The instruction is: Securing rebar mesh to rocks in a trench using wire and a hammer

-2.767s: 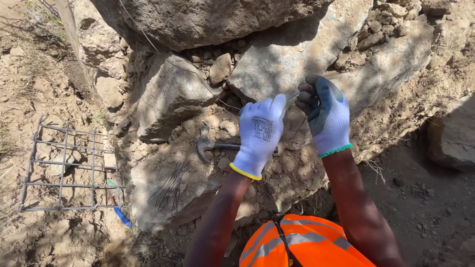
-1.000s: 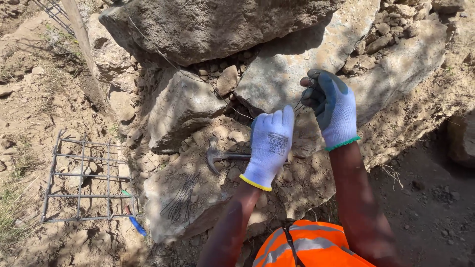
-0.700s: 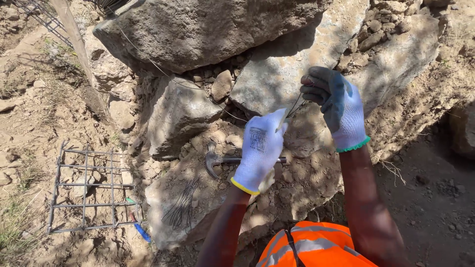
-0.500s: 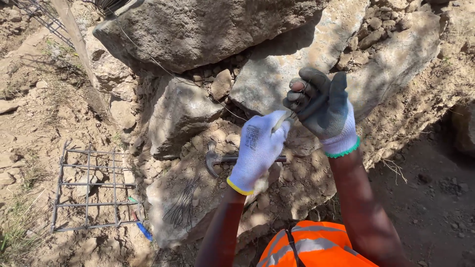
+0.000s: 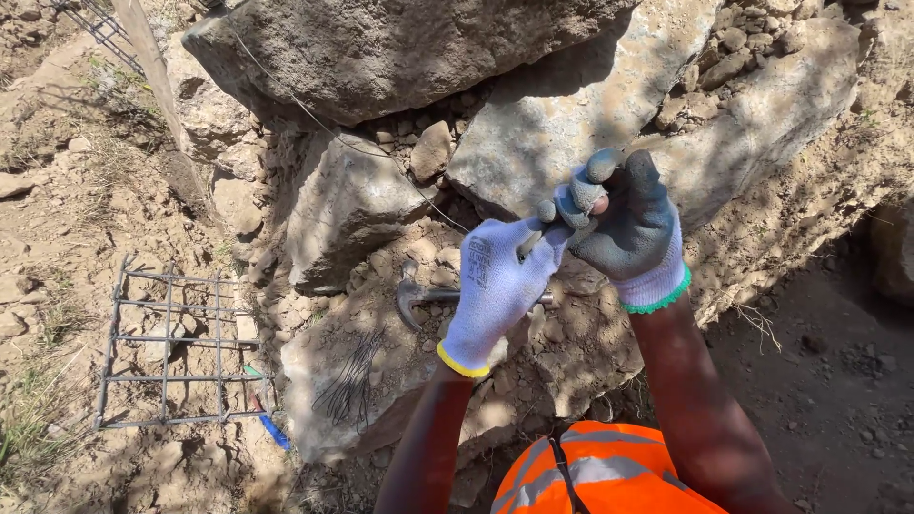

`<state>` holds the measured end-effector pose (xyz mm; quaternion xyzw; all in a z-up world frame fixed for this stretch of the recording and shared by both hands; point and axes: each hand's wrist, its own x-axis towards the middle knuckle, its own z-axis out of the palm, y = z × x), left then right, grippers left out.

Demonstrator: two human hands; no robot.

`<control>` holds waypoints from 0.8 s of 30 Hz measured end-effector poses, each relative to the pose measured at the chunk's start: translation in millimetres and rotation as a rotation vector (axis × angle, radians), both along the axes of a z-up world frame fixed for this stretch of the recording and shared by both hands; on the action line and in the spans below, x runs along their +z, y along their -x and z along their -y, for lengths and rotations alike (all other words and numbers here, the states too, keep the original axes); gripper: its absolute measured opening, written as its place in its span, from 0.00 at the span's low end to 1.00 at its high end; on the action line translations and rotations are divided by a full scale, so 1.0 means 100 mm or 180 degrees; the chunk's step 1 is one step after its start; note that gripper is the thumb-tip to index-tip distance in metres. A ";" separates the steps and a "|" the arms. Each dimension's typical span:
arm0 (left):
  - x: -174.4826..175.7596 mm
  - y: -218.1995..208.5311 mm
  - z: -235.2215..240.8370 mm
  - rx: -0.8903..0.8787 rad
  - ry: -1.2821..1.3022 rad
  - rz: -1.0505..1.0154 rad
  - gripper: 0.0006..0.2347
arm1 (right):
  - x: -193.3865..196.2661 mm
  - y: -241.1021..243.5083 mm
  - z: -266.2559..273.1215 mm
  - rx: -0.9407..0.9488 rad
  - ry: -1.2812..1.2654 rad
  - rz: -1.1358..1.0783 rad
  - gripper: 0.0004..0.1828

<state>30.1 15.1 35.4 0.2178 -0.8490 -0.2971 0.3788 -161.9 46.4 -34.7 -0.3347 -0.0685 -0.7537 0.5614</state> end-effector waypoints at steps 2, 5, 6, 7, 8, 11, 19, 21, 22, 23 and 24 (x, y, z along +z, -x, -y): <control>0.07 0.00 -0.04 -0.0040 -0.0011 -0.0046 0.10 | 0.02 0.01 -0.03 0.0021 0.0153 0.0002 0.24; 0.09 0.02 -0.07 -0.0161 -0.0096 -0.0176 0.10 | 0.04 0.01 -0.08 0.0011 0.0397 -0.0041 0.23; 0.08 0.02 -0.08 -0.0247 -0.0166 -0.0253 0.10 | 0.04 0.01 -0.10 -0.0027 0.0493 -0.0078 0.23; 0.09 0.02 -0.08 -0.0242 -0.0168 -0.0259 0.10 | 0.11 -0.03 -0.14 -0.0022 0.0491 -0.0083 0.23; 0.09 0.02 -0.08 -0.0279 -0.0162 -0.0233 0.11 | 0.19 -0.08 -0.17 -0.0042 0.0505 -0.0019 0.21; 0.11 0.02 -0.09 -0.0325 -0.0171 -0.0191 0.11 | 0.32 -0.16 -0.25 -0.0201 0.0451 -0.0019 0.18; 0.11 -0.03 -0.07 -0.0365 -0.0309 -0.0170 0.10 | 0.26 -0.14 -0.31 -0.0625 -0.0121 -0.0134 0.15; 0.09 -0.05 -0.05 -0.0455 -0.0239 0.0085 0.08 | 0.31 -0.14 -0.32 -0.0939 -0.0688 0.0179 0.10; 0.09 -0.09 0.02 -0.0453 -0.0230 0.0091 0.08 | 0.25 -0.07 -0.27 -0.0936 -0.0679 0.0186 0.10; 0.09 -0.12 0.10 -0.0377 0.0122 0.0346 0.08 | 0.20 0.00 -0.23 -0.0986 -0.0649 0.0170 0.10; 0.09 -0.16 0.16 -0.0301 0.0461 0.0598 0.10 | 0.14 0.08 -0.19 -0.1037 -0.0631 0.0151 0.10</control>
